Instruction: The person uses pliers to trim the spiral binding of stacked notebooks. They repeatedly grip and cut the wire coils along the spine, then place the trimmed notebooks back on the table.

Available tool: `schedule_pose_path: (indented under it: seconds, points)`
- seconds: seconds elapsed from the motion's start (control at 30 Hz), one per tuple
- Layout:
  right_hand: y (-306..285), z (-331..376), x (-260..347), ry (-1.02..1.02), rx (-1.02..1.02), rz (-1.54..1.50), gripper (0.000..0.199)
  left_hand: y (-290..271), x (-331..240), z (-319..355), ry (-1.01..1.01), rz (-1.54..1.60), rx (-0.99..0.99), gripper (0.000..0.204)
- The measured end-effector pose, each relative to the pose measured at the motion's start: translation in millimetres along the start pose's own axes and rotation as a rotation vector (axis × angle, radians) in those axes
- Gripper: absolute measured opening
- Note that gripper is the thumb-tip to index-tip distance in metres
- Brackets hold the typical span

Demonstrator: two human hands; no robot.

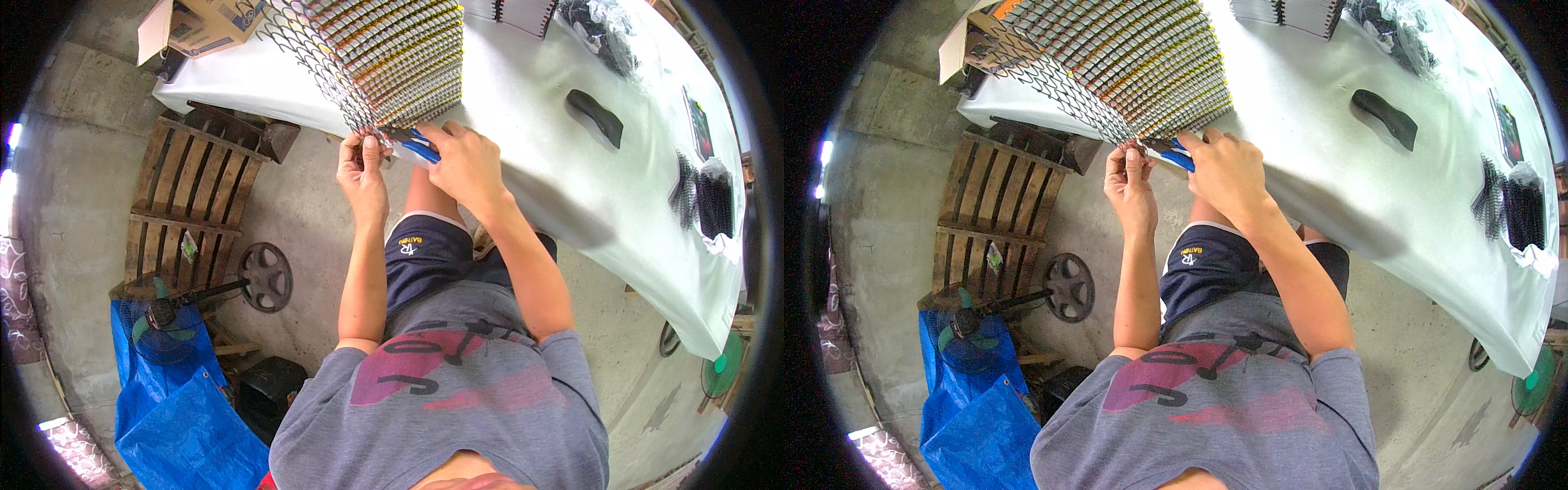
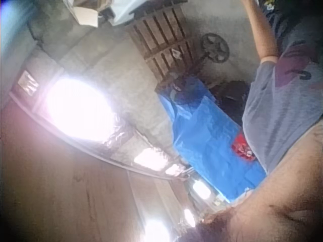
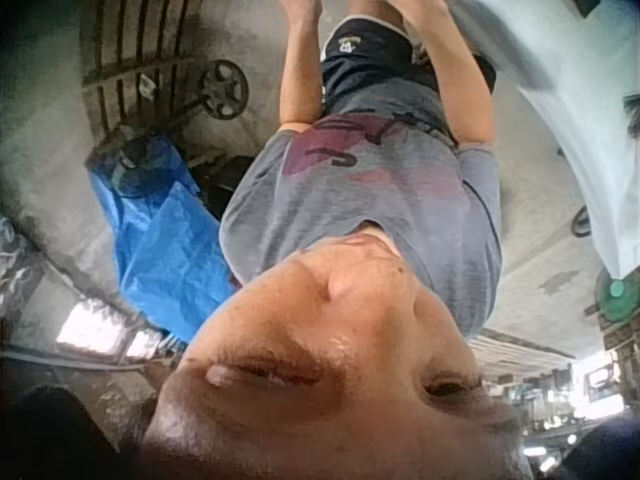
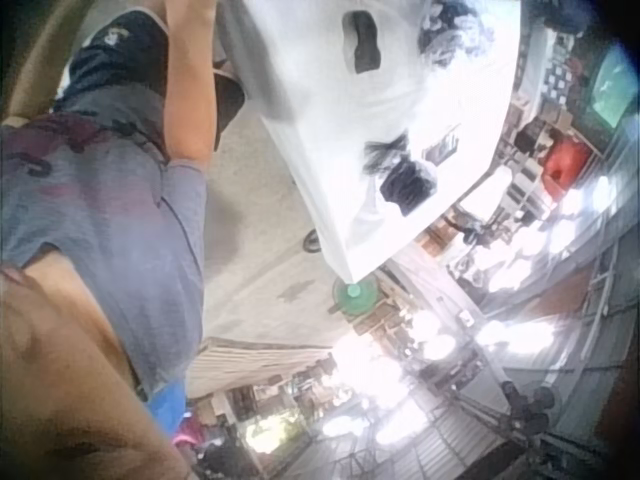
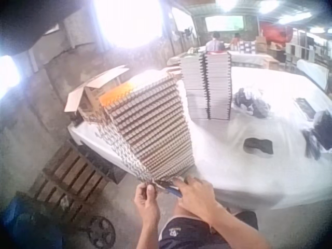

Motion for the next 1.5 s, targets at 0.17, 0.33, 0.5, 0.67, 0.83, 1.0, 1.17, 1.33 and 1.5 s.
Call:
schedule_pose_path:
  seconds: [0.17,0.33,0.5,0.67,0.83,1.0,1.17,1.33,1.5]
  points:
    - [-4.3,-3.2,-9.3,-0.032,-0.021,-0.129,0.041,-4.7,17.5,4.2,-0.297,0.418,-0.077,0.017]
    - [5.3,-6.5,-6.3,-0.149,0.031,-0.306,0.046,-14.2,13.9,-6.6,-0.287,0.41,-0.137,0.024]
    - [17.5,-7.5,9.4,-0.302,0.066,-0.316,0.043,-18.6,9.3,-38.3,-0.346,0.194,0.034,0.048]
    - [19.4,-10.9,13.3,-0.306,0.083,-0.295,0.044,-16.8,0.1,-57.8,-0.379,0.067,0.152,0.05]
    - [15.7,-13.6,18.9,-0.297,0.075,-0.25,0.044,-18.4,-1.9,-62.1,-0.354,-0.044,0.173,0.047]
    - [12.9,-16.6,22.2,-0.271,0.07,-0.274,0.045,-19.3,-2.7,-67.1,-0.344,-0.065,0.214,0.048]
    - [10.9,-16.0,17.8,-0.305,0.08,-0.268,0.05,-14.6,7.7,-48.7,-0.436,0.292,0.143,0.045]
    - [-8.5,-2.4,7.8,-0.135,0.095,-0.09,0.05,-20.0,34.5,-3.2,-0.682,0.803,0.233,0.034]
    - [-16.9,-1.5,6.9,-0.038,0.052,0.043,0.05,-12.5,22.6,2.1,-0.586,0.589,0.123,0.037]
Point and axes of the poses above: each hand's wrist, its own z-axis away from the middle knuckle, its own y-axis out of the palm, x = y × z, the point moved 7 cm from there along -z, towards the middle knuckle
